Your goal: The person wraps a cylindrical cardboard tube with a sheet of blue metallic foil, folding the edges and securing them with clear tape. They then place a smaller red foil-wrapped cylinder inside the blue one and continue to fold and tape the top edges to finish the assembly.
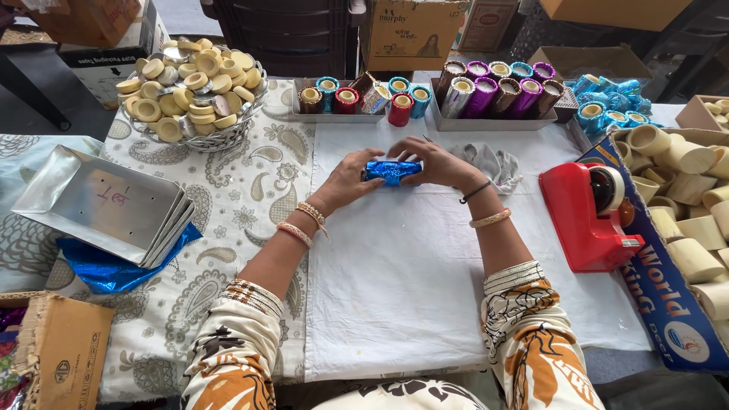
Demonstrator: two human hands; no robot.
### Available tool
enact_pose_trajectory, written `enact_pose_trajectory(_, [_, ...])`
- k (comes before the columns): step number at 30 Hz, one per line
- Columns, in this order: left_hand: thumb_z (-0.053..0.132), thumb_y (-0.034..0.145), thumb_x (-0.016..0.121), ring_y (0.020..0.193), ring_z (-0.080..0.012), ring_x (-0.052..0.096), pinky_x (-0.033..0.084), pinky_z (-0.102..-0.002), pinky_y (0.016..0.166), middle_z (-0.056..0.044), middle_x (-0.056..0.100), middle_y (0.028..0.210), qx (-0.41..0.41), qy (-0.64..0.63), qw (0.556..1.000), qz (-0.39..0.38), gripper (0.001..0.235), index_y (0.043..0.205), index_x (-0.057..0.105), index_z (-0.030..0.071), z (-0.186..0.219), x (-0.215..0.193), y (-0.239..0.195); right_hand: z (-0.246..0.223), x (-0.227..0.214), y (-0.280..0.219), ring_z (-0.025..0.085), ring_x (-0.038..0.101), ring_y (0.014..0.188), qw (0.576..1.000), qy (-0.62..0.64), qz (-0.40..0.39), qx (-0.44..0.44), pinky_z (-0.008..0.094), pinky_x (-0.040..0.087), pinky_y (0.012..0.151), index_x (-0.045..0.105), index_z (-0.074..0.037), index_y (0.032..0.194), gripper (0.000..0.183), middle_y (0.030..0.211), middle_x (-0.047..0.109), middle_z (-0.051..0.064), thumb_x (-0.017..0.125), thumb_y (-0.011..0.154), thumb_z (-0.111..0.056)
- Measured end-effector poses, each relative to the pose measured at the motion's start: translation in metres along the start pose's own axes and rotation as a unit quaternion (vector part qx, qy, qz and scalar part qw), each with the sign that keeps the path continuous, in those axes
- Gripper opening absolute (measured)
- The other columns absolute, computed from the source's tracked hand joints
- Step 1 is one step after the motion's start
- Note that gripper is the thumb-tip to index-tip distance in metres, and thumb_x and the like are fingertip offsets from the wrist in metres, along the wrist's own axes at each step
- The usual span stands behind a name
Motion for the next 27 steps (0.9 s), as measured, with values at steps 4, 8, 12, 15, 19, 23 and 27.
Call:
enact_pose_trajectory(4, [0.018, 0.084, 0.080, 0.114, -0.0277, 0.066, 0.057, -0.037, 0.099, -0.015, 0.064, 0.126, -0.009, 0.015, 1.000, -0.006, 0.061, 0.138, 0.053, 0.013, -0.006, 0.004, 0.000, 0.010, 0.003, -0.004, 0.021, 0.061, 0.115, 0.998, 0.018, -0.008, 0.067, 0.035, 0.056, 0.098, 0.053, -0.016, 0.132, 0.074, 0.129, 0.057, 0.003, 0.088, 0.067, -0.010])
enact_pose_trajectory(8, [0.015, 0.078, 0.083, 0.120, -0.0312, 0.059, 0.053, -0.038, 0.103, -0.016, 0.058, 0.126, 0.005, 0.053, 0.999, -0.003, 0.069, 0.139, 0.051, 0.010, -0.001, 0.005, 0.002, 0.019, 0.002, -0.004, 0.025, 0.062, 0.117, 0.995, -0.078, -0.005, 0.068, 0.036, 0.056, 0.099, 0.058, -0.015, 0.129, 0.070, 0.125, 0.062, 0.002, 0.089, 0.067, -0.005])
enact_pose_trajectory(12, [0.025, 0.081, 0.086, 0.120, -0.0288, 0.058, 0.052, -0.038, 0.102, -0.016, 0.050, 0.131, -0.076, 0.000, 0.996, -0.044, 0.075, 0.144, 0.046, 0.012, 0.006, 0.003, 0.004, -0.010, -0.006, 0.001, 0.028, 0.061, 0.117, 0.982, -0.182, 0.050, -0.012, 0.039, 0.055, 0.102, 0.061, -0.014, 0.124, 0.058, 0.123, 0.060, 0.004, 0.083, 0.073, 0.000])
enact_pose_trajectory(15, [0.027, 0.082, 0.083, 0.119, -0.0247, 0.062, 0.057, -0.038, 0.101, -0.011, 0.056, 0.133, -0.074, -0.023, 0.996, -0.041, 0.073, 0.144, 0.047, 0.013, -0.015, 0.010, 0.009, -0.032, -0.006, 0.007, 0.030, 0.060, 0.119, 0.965, -0.250, 0.068, -0.043, 0.040, 0.054, 0.103, 0.062, -0.015, 0.123, 0.051, 0.125, 0.060, 0.005, 0.077, 0.078, 0.003])
enact_pose_trajectory(19, [0.027, 0.078, 0.086, 0.120, -0.0247, 0.063, 0.058, -0.037, 0.103, -0.010, 0.059, 0.132, -0.080, -0.014, 0.996, -0.036, 0.075, 0.142, 0.049, 0.012, -0.020, 0.011, 0.006, -0.054, 0.004, 0.010, 0.031, 0.059, 0.123, 0.950, -0.293, 0.075, -0.082, 0.041, 0.053, 0.103, 0.063, -0.017, 0.125, 0.047, 0.129, 0.059, 0.005, 0.072, 0.085, 0.005])
enact_pose_trajectory(23, [0.024, 0.071, 0.093, 0.132, -0.0292, 0.052, 0.047, -0.041, 0.113, -0.013, 0.054, 0.137, -0.061, -0.014, 0.998, -0.030, 0.088, 0.145, 0.046, 0.011, -0.026, 0.011, 0.002, -0.072, 0.007, 0.011, 0.032, 0.058, 0.127, 0.953, -0.268, 0.078, -0.117, 0.043, 0.053, 0.105, 0.059, -0.017, 0.133, 0.050, 0.136, 0.057, 0.007, 0.067, 0.089, 0.007])
enact_pose_trajectory(27, [0.024, 0.064, 0.097, 0.138, -0.0299, 0.045, 0.042, -0.039, 0.117, -0.014, 0.047, 0.145, -0.082, -0.050, 0.994, -0.048, 0.105, 0.149, 0.036, 0.010, -0.033, 0.008, 0.000, -0.072, 0.000, 0.011, 0.027, 0.061, 0.122, 0.982, -0.151, 0.070, -0.094, 0.038, 0.058, 0.101, 0.052, -0.013, 0.140, 0.060, 0.137, 0.055, 0.011, 0.060, 0.085, 0.011])
Point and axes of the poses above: each hand's wrist, its own y-axis towards the middle knuckle, its own x-axis out of the palm, z = x × y, the point moved 5 cm from there along y, towards the middle knuckle
